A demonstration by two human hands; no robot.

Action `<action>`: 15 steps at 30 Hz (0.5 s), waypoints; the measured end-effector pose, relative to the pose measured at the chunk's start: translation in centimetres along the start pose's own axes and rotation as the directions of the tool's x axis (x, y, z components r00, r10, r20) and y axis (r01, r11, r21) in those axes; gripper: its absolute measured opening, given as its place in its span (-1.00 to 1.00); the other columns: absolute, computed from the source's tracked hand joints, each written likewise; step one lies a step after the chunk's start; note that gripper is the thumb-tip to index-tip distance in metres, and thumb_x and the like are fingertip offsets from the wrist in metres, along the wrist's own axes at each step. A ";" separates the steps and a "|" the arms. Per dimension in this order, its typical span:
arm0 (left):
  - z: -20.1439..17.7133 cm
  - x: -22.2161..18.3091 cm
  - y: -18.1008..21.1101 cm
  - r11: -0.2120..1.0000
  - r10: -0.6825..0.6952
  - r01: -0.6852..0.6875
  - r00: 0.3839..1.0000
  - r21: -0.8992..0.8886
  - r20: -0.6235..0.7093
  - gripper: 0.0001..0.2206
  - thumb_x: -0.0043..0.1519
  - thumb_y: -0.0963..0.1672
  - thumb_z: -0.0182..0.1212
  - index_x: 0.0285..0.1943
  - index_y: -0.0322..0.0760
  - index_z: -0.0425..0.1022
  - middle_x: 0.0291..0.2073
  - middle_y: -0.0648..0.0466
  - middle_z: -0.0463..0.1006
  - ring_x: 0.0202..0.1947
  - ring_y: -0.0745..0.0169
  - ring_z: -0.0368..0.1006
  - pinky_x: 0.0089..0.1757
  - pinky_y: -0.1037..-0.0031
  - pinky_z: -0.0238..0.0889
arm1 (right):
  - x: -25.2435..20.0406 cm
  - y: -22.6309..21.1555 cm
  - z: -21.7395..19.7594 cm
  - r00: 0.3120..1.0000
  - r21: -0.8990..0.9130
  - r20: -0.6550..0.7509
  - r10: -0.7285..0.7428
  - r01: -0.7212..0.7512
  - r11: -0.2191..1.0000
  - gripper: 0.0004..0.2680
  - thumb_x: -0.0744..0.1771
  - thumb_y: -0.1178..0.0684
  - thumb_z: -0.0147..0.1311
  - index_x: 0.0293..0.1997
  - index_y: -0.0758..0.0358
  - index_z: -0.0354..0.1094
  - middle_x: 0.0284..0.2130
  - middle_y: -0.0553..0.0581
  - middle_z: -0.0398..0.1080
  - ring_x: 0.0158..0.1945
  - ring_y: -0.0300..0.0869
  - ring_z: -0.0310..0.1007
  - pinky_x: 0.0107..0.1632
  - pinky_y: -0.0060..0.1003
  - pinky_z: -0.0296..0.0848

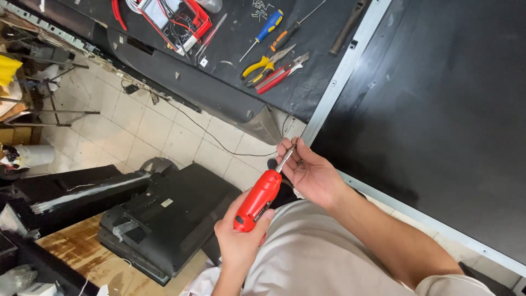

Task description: Repairing and assembling the metal frame of an LCD screen using a hammer, pliers, and screwdrivers.

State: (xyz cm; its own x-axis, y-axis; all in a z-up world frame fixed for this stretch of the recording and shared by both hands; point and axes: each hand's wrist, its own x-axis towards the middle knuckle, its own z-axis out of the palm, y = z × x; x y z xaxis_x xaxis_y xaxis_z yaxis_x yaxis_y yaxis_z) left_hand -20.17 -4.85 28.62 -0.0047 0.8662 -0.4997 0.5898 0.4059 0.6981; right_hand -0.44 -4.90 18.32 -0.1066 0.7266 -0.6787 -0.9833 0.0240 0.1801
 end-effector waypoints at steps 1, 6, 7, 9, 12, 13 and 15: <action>-0.1 0.0 -0.3 0.997 0.028 -0.027 1.000 0.073 -0.015 -0.48 0.00 -0.08 0.68 0.21 -0.03 0.76 -0.69 0.25 0.59 -0.77 0.46 0.30 -0.36 0.67 0.44 | 0.1 0.2 -0.1 1.000 -0.002 0.008 0.006 -0.006 1.000 -0.91 0.48 0.10 0.07 0.05 0.27 0.39 -0.05 0.13 0.48 0.14 -0.07 0.56 0.38 -0.11 0.54; -0.6 0.7 -1.6 0.982 0.134 -0.128 0.991 0.138 -0.031 -0.45 -0.03 -0.02 0.69 0.22 -0.04 0.75 -0.32 0.32 0.83 -0.47 0.53 0.52 -0.12 0.67 0.50 | 0.4 0.9 0.0 0.999 -0.037 0.039 -0.011 0.013 0.999 -0.91 0.49 0.09 0.06 0.04 0.26 0.38 -0.06 0.12 0.46 0.08 -0.12 0.53 0.30 -0.16 0.56; -0.6 0.6 -1.4 0.984 0.125 -0.120 0.992 0.128 -0.031 -0.45 -0.03 -0.03 0.69 0.22 -0.05 0.75 -0.35 0.31 0.82 -0.50 0.52 0.49 -0.15 0.67 0.49 | 0.5 0.9 -0.1 0.997 -0.039 0.071 -0.003 0.006 0.999 -0.92 0.48 0.08 0.06 0.03 0.24 0.38 -0.06 0.11 0.46 0.07 -0.13 0.53 0.30 -0.17 0.55; -0.7 0.5 -0.6 0.995 0.071 -0.070 0.997 0.072 -0.010 -0.45 -0.01 -0.05 0.68 0.23 -0.09 0.74 -0.47 0.23 0.74 -0.64 0.46 0.41 -0.33 0.62 0.45 | 0.5 1.0 0.0 0.999 -0.039 0.045 -0.010 0.011 0.999 -0.92 0.47 0.09 0.09 0.03 0.24 0.39 -0.08 0.11 0.46 0.06 -0.11 0.52 0.29 -0.17 0.55; -0.6 0.4 -0.1 1.000 0.008 -0.008 1.000 0.009 0.011 -0.46 0.01 -0.08 0.67 0.24 -0.14 0.74 -0.57 0.16 0.65 -0.77 0.40 0.31 -0.53 0.56 0.40 | 0.5 1.1 -0.1 0.999 -0.071 0.024 -0.029 0.031 0.997 -0.90 0.46 0.07 0.13 0.02 0.23 0.38 -0.09 0.10 0.45 0.06 -0.11 0.50 0.30 -0.17 0.53; -0.5 0.4 -0.1 1.000 -0.004 0.004 1.000 0.002 0.010 -0.47 0.01 -0.08 0.67 0.23 -0.15 0.75 -0.56 0.16 0.65 -0.76 0.40 0.30 -0.53 0.55 0.38 | 0.5 1.1 -0.3 0.999 -0.103 0.028 -0.043 0.045 0.994 -0.89 0.45 0.05 0.14 0.01 0.21 0.38 -0.09 0.09 0.45 0.05 -0.12 0.50 0.32 -0.17 0.51; -0.3 0.4 -2.2 0.975 0.148 -0.139 0.988 0.172 -0.038 -0.42 -0.02 -0.01 0.68 0.24 -0.08 0.72 -0.28 0.21 0.75 -0.48 0.43 0.53 -0.27 0.56 0.46 | 0.3 1.5 -0.8 0.997 -0.208 0.049 -0.054 0.063 0.976 -0.87 0.47 -0.01 0.09 0.02 0.20 0.38 -0.09 0.12 0.47 -0.01 -0.11 0.49 0.27 -0.19 0.51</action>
State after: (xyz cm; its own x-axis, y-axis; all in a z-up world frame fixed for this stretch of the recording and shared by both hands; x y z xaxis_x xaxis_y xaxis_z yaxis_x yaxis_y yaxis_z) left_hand -21.70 -5.30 27.04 0.0518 0.9271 -0.3713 0.7150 0.2252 0.6619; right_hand -2.10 -5.18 17.84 -0.0463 0.7574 -0.6513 -0.9972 -0.0735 -0.0145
